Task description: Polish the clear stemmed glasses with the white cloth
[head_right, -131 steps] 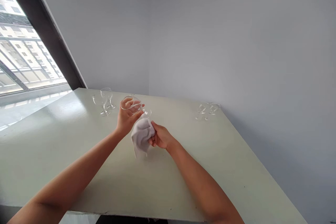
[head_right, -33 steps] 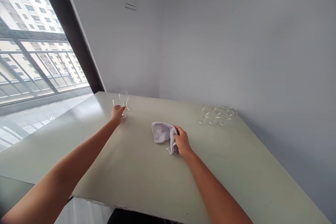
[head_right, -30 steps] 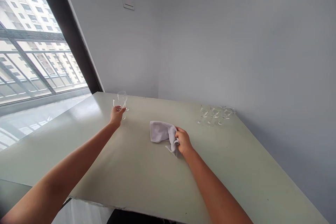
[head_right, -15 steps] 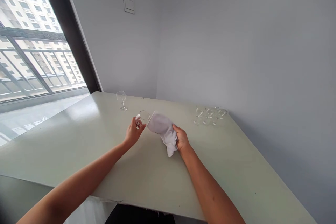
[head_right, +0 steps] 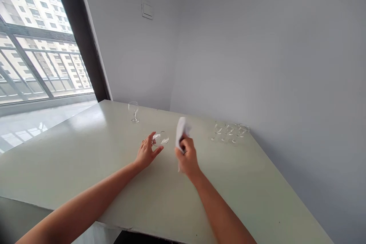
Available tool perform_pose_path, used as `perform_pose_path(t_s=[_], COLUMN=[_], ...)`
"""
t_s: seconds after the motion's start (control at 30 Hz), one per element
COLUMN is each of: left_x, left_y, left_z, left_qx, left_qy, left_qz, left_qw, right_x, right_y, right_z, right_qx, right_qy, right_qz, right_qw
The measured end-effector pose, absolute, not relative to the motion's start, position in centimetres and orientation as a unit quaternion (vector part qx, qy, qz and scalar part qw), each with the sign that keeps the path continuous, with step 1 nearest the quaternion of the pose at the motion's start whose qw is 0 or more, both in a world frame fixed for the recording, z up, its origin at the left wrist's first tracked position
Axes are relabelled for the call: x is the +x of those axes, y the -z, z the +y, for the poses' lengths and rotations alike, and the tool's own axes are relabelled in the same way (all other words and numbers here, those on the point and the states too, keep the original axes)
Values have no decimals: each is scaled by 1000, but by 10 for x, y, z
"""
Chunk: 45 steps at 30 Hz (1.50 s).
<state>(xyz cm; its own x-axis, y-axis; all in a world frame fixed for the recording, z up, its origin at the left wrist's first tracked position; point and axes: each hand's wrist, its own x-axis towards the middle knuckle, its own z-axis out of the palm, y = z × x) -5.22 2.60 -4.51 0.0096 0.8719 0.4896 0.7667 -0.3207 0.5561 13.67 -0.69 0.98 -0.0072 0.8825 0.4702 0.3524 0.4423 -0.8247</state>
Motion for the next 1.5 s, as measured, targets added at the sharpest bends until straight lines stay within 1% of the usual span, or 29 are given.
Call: perform_pose_path(t_s=[0.07, 0.13, 0.23, 0.33, 0.4, 0.53, 0.63, 0.8, 0.9, 1.07, 1.13, 1.2, 1.3, 1.4, 1.43, 1.5], left_x=[-51, -50, -52, -52, -51, -46, -43, -40, -40, -42, -42, -41, -38, -38, -38, -41], left_y=[45, 44, 40, 37, 35, 36, 39, 39, 37, 34, 31, 27, 19, 14, 13, 10], left_z=[23, 20, 16, 14, 12, 8, 6, 4, 3, 2, 2, 1, -1, -3, -4, -3], left_qx=[722, 731, 744, 760, 777, 811, 814, 824, 823, 826, 834, 841, 836, 828, 834, 848], left_qy=[-396, -392, -385, -381, -375, -350, -347, -331, -322, -318, -305, -291, -293, -296, -289, -271], left_qz=[566, 558, 547, 525, 502, 453, 450, 451, 456, 440, 430, 422, 423, 438, 439, 445], left_qw=[50, 35, 5, -34, -67, -124, -123, -89, -105, -154, -164, -171, -190, -188, -170, -100], right_x=[119, 108, 109, 119, 122, 121, 125, 142, 141, 119, 115, 116, 125, 133, 135, 140], right_y=[-8, -4, 0, 3, 6, 13, 9, -8, -5, 13, 16, 16, 10, 4, 2, -3], right_z=[-20, -27, -25, -16, -13, -14, -18, -16, -14, -20, -21, -20, -14, -10, -9, -10], right_qx=[-445, -421, -379, -347, -347, -368, -346, -218, -228, -346, -363, -365, -359, -351, -351, -355], right_qy=[-260, -312, -444, -555, -585, -594, -632, -769, -759, -636, -625, -632, -637, -632, -623, -597], right_qz=[-705, -713, -666, -613, -605, -611, -597, -538, -539, -581, -560, -541, -542, -570, -587, -629], right_qw=[487, 465, 464, 442, 413, 373, 354, 269, 286, 371, 404, 418, 416, 391, 379, 350])
